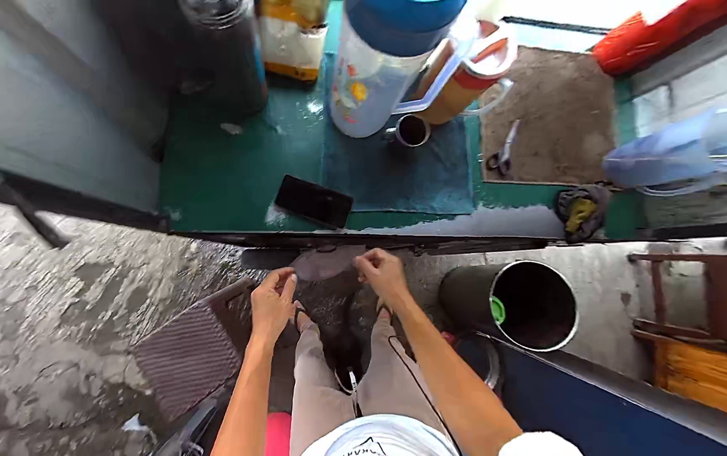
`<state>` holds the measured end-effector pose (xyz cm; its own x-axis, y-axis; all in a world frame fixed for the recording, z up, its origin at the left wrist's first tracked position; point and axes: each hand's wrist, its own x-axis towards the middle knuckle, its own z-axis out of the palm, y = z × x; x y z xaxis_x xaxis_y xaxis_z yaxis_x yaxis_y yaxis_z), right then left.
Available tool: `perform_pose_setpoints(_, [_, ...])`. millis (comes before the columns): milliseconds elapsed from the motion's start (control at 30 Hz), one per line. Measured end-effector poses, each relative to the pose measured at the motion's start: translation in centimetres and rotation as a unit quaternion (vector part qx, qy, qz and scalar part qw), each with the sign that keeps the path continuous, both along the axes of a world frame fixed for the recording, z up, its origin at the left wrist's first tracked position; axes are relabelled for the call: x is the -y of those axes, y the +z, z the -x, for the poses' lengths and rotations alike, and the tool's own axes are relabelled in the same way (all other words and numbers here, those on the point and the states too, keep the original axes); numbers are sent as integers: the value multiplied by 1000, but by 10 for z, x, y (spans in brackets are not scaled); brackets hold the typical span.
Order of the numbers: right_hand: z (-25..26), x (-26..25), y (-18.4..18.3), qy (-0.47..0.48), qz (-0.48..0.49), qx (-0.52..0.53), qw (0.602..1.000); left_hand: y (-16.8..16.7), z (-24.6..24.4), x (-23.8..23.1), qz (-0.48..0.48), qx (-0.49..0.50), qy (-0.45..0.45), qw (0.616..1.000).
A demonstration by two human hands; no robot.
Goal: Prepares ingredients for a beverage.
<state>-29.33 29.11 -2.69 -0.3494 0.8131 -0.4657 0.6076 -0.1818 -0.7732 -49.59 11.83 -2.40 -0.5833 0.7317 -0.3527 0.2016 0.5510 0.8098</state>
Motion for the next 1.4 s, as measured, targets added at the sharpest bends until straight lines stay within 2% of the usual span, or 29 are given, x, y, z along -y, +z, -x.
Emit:
perform_pose_setpoints(67, [-54, -70, 46, -24, -183, 46, 982, -2, -4, -8, 0, -4, -5, 1000])
perform_pose_setpoints(133, [-93, -163, 72, -66, -270, 152, 948, -5, -12, -10, 7, -2, -10, 1000])
perform_pose_setpoints(200, [-108, -244, 71, -89, -222, 281, 930, -9, -23, -7, 23, 9, -16, 1000])
perform_pose_setpoints(300, [-109, -307, 46, -68, -122, 410, 901, -12, -45, 1, 38, 23, -8, 999])
perform_pose_setpoints(433, [-125, -324, 27, -104, -40, 316, 942, -10, -63, 17, 34, 30, 31, 999])
perform_pose_setpoints(500, [-129, -312, 36, -93, -51, 251, 962, -6, -63, 21, 22, 26, 44, 998])
perform_pose_setpoints(567, [-125, -263, 63, -56, -43, 104, 992, 1, -57, 23, 16, 18, 50, 998])
perform_pose_setpoints(633, [-122, -181, 92, 50, -3, -52, 997, 7, -50, 23, 13, 15, 51, 999])
perform_pose_setpoints(667, [-117, -135, 94, 103, 28, -101, 989, 10, -46, 23, 11, 17, 46, 999])
perform_pose_setpoints(767, [-83, -10, 59, 203, 147, -130, 959, 19, -31, 13, 5, 57, -19, 998])
perform_pose_setpoints(833, [-53, 53, 31, 173, 237, -154, 944, 26, -24, 4, 40, 132, -106, 985])
perform_pose_setpoints(900, [-23, 90, 13, 82, 315, -195, 925, 26, -24, -7, 89, 219, -170, 957])
perform_pose_setpoints(933, [-10, 101, 5, 27, 347, -217, 912, 22, -26, -10, 98, 240, -183, 948])
perform_pose_setpoints(1000, [7, 111, -8, -64, 394, -250, 882, 9, -27, -12, 100, 219, -174, 955])
perform_pose_setpoints(1067, [14, 113, -16, -106, 390, -231, 885, 3, -21, -14, 112, 196, -164, 960])
perform_pose_setpoints(1100, [15, 112, -17, -93, 345, -184, 915, 4, -18, -16, 131, 177, -164, 962])
perform_pose_setpoints(1167, [15, 108, -15, 27, 193, -7, 981, 10, -12, -24, 188, 128, -178, 957])
perform_pose_setpoints(1200, [17, 106, -9, 100, 120, 85, 984, 12, -12, -27, 205, 106, -190, 954])
perform_pose_setpoints(1267, [27, 108, -7, 168, 22, 168, 971, 17, -16, -36, 221, 62, -231, 945])
perform_pose_setpoints(1400, [49, 112, -25, 115, -34, 194, 974, 30, -33, -55, 215, -11, -282, 935])
